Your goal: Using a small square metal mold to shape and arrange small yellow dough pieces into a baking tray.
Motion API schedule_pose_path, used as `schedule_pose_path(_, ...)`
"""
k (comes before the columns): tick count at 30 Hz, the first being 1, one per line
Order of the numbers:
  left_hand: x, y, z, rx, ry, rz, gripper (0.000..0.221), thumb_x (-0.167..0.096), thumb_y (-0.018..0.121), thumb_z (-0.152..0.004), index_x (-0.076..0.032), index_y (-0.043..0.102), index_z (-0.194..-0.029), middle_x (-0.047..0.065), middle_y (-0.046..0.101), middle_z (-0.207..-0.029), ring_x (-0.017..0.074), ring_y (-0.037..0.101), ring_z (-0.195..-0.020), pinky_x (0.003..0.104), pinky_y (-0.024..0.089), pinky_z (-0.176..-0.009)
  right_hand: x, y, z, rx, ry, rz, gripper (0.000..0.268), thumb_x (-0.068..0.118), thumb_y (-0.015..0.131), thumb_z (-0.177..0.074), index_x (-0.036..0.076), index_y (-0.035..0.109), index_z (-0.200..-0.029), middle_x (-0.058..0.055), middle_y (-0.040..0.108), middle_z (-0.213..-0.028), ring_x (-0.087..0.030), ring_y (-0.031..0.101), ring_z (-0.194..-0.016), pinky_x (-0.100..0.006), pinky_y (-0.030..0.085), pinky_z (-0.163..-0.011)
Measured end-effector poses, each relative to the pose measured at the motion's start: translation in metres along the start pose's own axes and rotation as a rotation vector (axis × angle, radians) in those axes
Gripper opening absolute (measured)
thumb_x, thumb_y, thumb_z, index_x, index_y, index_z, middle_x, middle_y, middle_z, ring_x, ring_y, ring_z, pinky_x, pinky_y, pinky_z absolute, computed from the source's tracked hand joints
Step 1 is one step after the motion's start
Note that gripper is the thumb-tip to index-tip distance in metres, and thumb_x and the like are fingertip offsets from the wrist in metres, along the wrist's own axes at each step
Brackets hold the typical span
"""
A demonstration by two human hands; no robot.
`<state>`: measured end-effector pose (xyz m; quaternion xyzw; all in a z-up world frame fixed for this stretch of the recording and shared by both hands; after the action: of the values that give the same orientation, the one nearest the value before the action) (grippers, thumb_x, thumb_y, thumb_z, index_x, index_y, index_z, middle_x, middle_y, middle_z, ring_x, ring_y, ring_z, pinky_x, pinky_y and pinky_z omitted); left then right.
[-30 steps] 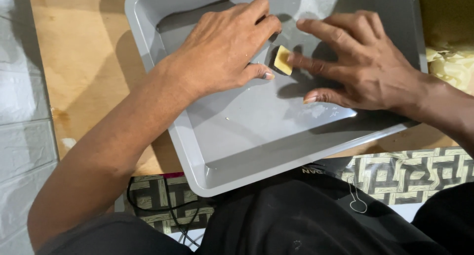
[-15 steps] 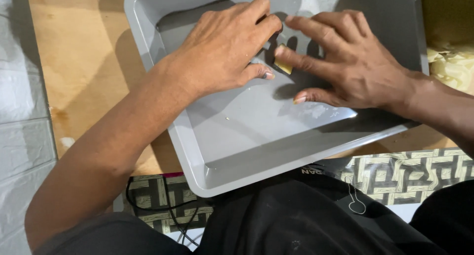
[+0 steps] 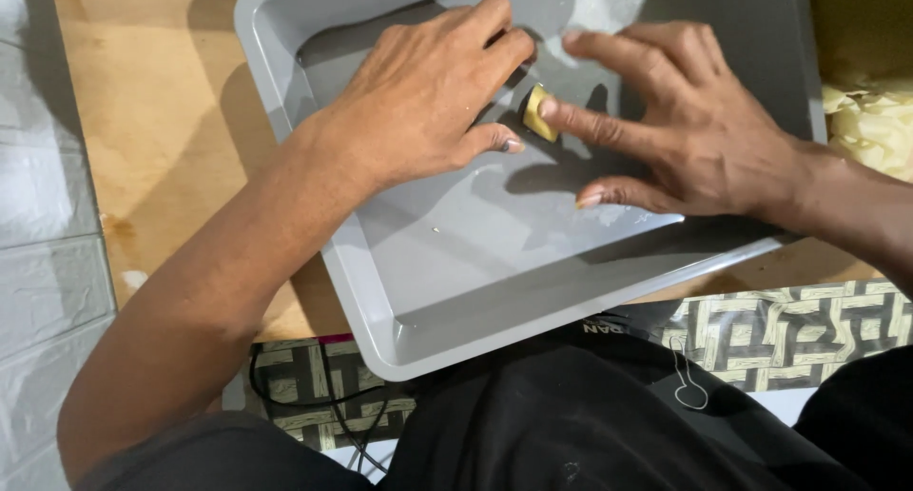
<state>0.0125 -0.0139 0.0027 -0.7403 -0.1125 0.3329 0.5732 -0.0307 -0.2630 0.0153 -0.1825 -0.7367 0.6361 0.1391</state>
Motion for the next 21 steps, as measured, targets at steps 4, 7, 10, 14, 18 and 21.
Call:
schedule_pose_path(4, -0.002, -0.003, 0.0, 0.018, -0.009, -0.013, 0.066, -0.051, 0.089, -0.085, -0.007, 0.058, -0.123, 0.011, 0.051, -0.111, 0.0347, 0.062, -0.083, 0.053, 0.052, -0.051, 0.003, 0.003, 0.008, 0.072, -0.003, 0.02, 0.076, 0.07, 0.042, -0.103, 0.03, 0.031, -0.166, -0.023, 0.032, -0.169, -0.044, 0.054, -0.133, -0.054, 0.046, -0.095)
schedule_pose_path(7, -0.002, -0.002, 0.0, 0.013, 0.011, -0.011, 0.065, -0.05, 0.088, -0.088, -0.007, 0.054, -0.121, 0.012, 0.048, -0.11, 0.0382, 0.061, -0.09, 0.057, 0.05, -0.052, -0.005, -0.014, 0.013, -0.007, 0.032, -0.087, 0.079, 0.07, 0.047, -0.1, 0.024, 0.036, -0.164, -0.028, 0.039, -0.166, -0.048, 0.051, -0.135, -0.058, 0.042, -0.1)
schedule_pose_path(10, -0.01, -0.001, -0.004, 0.066, -0.049, -0.043, 0.075, -0.051, 0.089, -0.084, -0.001, 0.055, -0.13, 0.016, 0.05, -0.113, 0.0358, 0.063, -0.087, 0.052, 0.055, -0.057, -0.015, -0.043, 0.017, -0.006, 0.031, -0.113, 0.071, 0.049, 0.054, -0.102, 0.012, 0.042, -0.162, -0.032, 0.05, -0.154, -0.047, 0.054, -0.128, -0.056, 0.044, -0.105)
schedule_pose_path(14, -0.036, 0.0, -0.008, 0.13, -0.162, -0.184, 0.073, -0.068, 0.082, -0.088, -0.002, 0.06, -0.112, 0.013, 0.051, -0.106, 0.0334, 0.063, -0.089, 0.053, 0.057, -0.06, -0.029, -0.035, 0.029, -0.06, 0.011, -0.09, 0.067, 0.037, 0.076, -0.094, 0.002, 0.059, -0.148, -0.025, 0.061, -0.139, -0.041, 0.062, -0.113, -0.051, 0.055, -0.097)
schedule_pose_path(18, -0.06, 0.009, -0.008, 0.126, -0.304, -0.271, 0.082, -0.071, 0.082, -0.081, 0.002, 0.063, -0.116, 0.014, 0.057, -0.111, 0.029, 0.06, -0.097, 0.044, 0.061, -0.068, -0.029, -0.03, 0.034, -0.118, 0.027, -0.247, 0.057, 0.034, 0.075, -0.093, 0.001, 0.066, -0.139, -0.022, 0.065, -0.13, -0.035, 0.062, -0.103, -0.046, 0.059, -0.086)
schedule_pose_path(21, -0.067, 0.013, -0.009, -0.028, -0.28, -0.277, 0.074, -0.063, 0.088, -0.08, 0.0, 0.063, -0.109, 0.011, 0.054, -0.105, 0.0265, 0.058, -0.092, 0.041, 0.059, -0.06, -0.034, -0.034, 0.045, -0.182, 0.022, -0.265, 0.051, 0.027, 0.075, -0.097, 0.0, 0.067, -0.14, -0.021, 0.066, -0.13, -0.033, 0.064, -0.099, -0.046, 0.058, -0.091)
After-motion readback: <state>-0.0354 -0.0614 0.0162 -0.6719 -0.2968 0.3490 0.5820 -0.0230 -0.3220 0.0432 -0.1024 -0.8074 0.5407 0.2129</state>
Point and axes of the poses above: each hand's wrist, its own z-axis away from the middle knuckle, its own y-axis out of the palm, x = y × z, the point moved 2 cm from there along -z, towards the middle knuckle
